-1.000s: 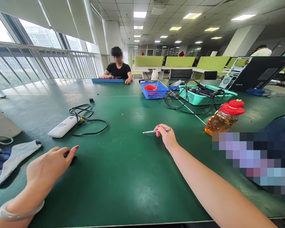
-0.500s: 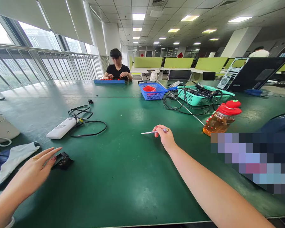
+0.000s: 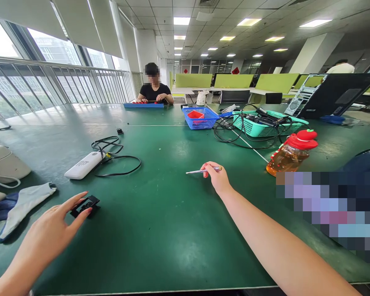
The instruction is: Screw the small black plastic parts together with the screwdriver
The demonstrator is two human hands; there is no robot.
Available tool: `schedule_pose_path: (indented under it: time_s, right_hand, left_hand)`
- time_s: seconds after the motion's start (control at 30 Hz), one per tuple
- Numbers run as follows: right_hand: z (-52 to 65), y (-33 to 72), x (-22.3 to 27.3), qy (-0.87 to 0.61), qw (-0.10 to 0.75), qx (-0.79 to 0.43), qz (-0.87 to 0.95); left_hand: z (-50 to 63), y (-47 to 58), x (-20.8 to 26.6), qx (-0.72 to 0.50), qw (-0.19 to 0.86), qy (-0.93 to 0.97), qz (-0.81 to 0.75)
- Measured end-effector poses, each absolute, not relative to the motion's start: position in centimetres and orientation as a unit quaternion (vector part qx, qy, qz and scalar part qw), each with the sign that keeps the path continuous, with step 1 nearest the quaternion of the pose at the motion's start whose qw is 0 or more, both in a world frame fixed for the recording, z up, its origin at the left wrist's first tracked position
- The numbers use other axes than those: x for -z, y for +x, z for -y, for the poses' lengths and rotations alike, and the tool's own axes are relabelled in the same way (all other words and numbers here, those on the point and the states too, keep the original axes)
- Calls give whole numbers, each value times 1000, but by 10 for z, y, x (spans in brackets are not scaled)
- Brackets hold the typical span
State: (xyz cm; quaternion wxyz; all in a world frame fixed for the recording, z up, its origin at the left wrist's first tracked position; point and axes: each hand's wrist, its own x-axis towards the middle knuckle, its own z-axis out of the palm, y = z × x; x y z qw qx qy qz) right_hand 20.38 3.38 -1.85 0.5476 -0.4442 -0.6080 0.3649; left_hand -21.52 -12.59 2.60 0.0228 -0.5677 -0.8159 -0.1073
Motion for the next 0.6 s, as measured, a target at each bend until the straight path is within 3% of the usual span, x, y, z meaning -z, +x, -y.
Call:
schedule_pose_path:
  time_s: [0.33, 0.6]
  right_hand:
    - [-34, 203, 17, -438, 551, -375, 603]
    - [-34, 203, 17, -437, 548, -373, 608]
  left_hand:
    - [124, -198, -23, 11, 77, -557, 827]
    - [129, -217, -2, 16, 103, -562, 820]
